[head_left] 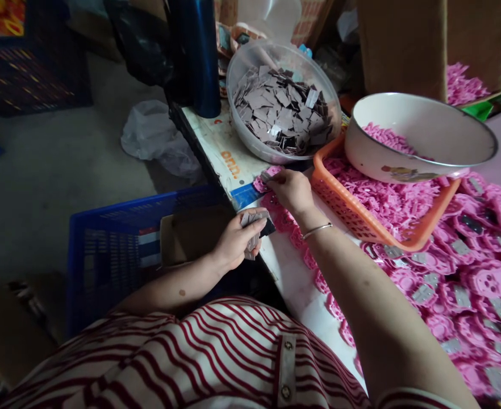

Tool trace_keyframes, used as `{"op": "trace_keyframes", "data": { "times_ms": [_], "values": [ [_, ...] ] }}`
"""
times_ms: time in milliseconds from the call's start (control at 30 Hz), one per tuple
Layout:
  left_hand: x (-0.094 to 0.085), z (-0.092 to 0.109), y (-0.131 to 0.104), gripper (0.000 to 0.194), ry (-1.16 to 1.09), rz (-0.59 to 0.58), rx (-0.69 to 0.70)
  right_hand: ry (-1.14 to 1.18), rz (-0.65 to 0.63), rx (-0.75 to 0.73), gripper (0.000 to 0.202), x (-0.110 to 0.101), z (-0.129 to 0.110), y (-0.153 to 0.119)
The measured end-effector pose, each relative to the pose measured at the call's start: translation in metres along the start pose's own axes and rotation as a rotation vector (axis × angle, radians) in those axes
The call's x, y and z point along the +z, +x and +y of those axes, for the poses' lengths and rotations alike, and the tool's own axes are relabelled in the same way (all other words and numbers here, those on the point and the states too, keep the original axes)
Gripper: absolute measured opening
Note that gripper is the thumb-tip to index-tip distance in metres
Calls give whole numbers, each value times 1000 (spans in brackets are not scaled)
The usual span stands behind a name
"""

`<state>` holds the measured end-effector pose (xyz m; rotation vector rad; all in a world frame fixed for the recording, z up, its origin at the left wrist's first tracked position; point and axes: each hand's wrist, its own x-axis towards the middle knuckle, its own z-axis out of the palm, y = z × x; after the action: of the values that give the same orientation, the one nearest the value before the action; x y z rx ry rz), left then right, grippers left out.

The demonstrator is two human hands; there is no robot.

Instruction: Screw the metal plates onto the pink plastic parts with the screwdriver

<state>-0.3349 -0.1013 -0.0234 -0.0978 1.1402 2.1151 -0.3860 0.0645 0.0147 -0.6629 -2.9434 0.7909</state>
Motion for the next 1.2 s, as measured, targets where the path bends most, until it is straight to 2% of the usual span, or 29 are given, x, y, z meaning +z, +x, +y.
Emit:
{"op": "trace_keyframes", "data": {
  "times_ms": [100,167,233,300,400,467,567,700,833,967,1067,1200],
  "values": [
    [0,1,-1,51,-8,1,-8,102,20,18,33,-6,0,-1],
    [-1,4,-1,52,-17,24,-12,153,18,31,39,-14,0,-10],
    [-6,11,1,51,-30,73,17,211,-41,19,37,-23,-1,-28],
    [-13,21,4,50,-45,142,74,279,-176,-34,25,-28,-2,-51],
    [-24,34,10,49,-55,227,128,191,-305,-50,16,-26,-2,-84],
    [-27,38,12,47,-51,251,128,69,-329,-42,17,-21,-3,-99],
    [-27,38,12,47,-54,246,114,-49,-318,-52,22,-18,-4,-106],
    [-22,34,13,49,-57,219,129,-71,-237,-37,23,-26,-3,-95],
    [-18,39,24,46,-55,221,226,-34,-140,3,18,-36,6,-67],
    [-13,53,52,42,-44,228,355,-15,-56,31,21,-32,17,-37],
    [-9,61,78,39,-30,276,452,-11,-5,43,26,-24,21,-18],
    [-8,60,99,43,-24,299,522,-30,29,74,28,-16,18,-1]
  ]
}}
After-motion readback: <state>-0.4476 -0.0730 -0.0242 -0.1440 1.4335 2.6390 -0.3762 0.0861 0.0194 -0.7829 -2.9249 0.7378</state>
